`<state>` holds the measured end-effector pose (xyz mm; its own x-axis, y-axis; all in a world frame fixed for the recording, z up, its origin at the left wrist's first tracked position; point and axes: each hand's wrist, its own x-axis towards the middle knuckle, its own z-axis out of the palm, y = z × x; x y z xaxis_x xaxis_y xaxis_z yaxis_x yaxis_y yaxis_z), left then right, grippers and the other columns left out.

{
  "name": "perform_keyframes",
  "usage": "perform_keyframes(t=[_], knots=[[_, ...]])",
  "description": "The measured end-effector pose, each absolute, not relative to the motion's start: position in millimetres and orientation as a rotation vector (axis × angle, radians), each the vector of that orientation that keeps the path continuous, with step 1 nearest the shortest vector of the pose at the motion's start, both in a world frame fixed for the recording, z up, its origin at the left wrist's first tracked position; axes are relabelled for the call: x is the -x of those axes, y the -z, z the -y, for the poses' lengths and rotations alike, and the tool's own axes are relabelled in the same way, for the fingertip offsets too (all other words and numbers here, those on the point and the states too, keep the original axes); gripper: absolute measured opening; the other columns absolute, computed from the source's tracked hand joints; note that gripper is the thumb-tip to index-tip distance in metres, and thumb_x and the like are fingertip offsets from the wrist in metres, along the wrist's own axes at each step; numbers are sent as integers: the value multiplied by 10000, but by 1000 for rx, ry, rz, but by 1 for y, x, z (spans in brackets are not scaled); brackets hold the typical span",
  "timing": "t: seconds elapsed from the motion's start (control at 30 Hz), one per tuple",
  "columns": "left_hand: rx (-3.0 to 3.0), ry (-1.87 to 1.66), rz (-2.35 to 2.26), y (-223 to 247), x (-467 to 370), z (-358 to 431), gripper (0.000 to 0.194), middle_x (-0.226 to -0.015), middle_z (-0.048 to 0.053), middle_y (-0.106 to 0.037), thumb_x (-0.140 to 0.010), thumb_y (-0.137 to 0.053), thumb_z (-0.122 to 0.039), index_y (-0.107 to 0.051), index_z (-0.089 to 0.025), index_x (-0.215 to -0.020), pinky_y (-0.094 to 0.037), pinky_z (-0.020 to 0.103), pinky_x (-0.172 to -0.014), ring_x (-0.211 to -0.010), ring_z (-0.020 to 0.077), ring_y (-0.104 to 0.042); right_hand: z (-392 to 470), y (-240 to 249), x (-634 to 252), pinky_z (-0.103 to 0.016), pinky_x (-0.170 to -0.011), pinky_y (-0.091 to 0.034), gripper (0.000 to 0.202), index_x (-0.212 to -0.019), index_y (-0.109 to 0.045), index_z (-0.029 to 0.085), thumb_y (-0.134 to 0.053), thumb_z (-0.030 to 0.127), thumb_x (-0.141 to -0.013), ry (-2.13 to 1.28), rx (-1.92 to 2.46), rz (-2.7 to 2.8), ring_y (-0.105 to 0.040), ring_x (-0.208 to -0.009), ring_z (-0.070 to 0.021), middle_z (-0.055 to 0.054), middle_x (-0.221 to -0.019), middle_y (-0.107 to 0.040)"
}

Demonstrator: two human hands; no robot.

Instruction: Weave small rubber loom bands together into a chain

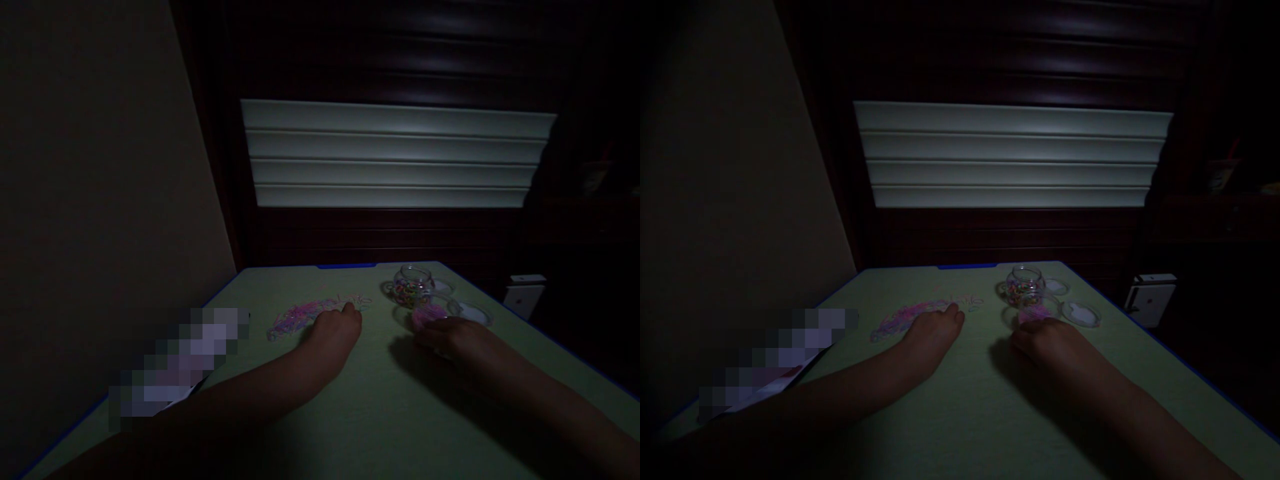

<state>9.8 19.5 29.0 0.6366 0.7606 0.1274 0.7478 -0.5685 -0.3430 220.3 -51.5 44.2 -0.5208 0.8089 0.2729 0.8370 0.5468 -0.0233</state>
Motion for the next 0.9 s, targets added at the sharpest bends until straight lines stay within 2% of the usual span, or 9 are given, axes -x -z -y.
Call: perform_keyframes(t=[0.27, 0.53, 0.73, 0.9], knots=[[2523, 107, 1152, -19, -9, -19, 239, -900, 100, -594, -800, -391, -18, -551, -122, -944, -502, 321, -627, -739, 205, -619, 54, -46, -220, -261, -560, -341, 180, -754, -595, 189, -444, 194, -853, 185, 1397, 2522, -528, -615, -137, -30, -713, -606], [2786, 363, 1044, -21, -16, 1, 200, -841, 40, -578, -880, -368, -187, -564, -159, -851, -461, 274, -669, -706, 144, -572, 52, -44, -221, -258, -578, -343, 174, -747, -596, 175, -447, 154, -835, 220, 1381, 2512, -543, -648, -142, -42, -720, -607], [2837, 509, 927, -6, -18, 0, 182, -828, 15, -567, -888, -373, -199, -552, -172, -877, -445, 255, -653, -710, 133, -565, 54, -46, -219, -255, -576, -340, 194, -752, -592, 172, -426, 163, -851, 221, 1381, 2497, -535, -639, -137, -43, -724, -604], [2830, 501, 847, -8, -18, 1, 185, -817, 15, -560, -897, -367, -203, -546, -164, -872, -442, 253, -636, -696, 130, -559, 53, -47, -217, -254, -610, -348, 179, -791, -602, 183, -438, 126, -835, 239, 1357, 2491, -550, -686, -149, -43, -759, -611]])
